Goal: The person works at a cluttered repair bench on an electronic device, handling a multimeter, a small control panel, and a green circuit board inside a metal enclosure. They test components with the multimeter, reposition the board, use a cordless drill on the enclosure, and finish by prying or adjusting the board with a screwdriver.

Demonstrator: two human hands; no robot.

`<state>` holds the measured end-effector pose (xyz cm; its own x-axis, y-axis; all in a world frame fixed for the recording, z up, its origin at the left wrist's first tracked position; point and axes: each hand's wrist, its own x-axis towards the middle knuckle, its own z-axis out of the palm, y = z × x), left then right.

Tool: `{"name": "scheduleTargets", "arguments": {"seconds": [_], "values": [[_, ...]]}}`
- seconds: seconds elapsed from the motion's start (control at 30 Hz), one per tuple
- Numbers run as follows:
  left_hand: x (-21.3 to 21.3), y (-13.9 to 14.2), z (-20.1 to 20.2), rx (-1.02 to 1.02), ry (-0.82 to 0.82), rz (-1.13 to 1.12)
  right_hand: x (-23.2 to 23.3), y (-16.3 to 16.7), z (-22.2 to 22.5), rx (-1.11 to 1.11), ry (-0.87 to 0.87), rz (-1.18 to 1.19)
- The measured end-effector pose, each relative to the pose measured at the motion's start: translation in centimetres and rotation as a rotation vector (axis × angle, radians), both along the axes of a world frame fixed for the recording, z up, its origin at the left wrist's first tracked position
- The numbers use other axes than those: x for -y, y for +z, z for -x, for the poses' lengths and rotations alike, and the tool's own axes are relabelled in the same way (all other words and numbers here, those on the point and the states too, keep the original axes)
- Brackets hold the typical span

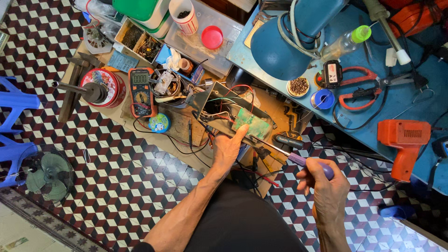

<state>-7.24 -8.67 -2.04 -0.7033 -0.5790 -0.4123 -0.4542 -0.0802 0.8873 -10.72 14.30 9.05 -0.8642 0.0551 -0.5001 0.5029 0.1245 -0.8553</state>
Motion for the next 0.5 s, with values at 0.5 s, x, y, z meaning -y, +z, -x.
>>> {"name": "scheduleTargets", "arguments": {"seconds": [0.5], "values": [[-0.3, 1.3, 0.1, -0.075, 0.016, -0.063, 1.5, 6.2, 2.9, -0.579, 0.795, -0.546]]}}
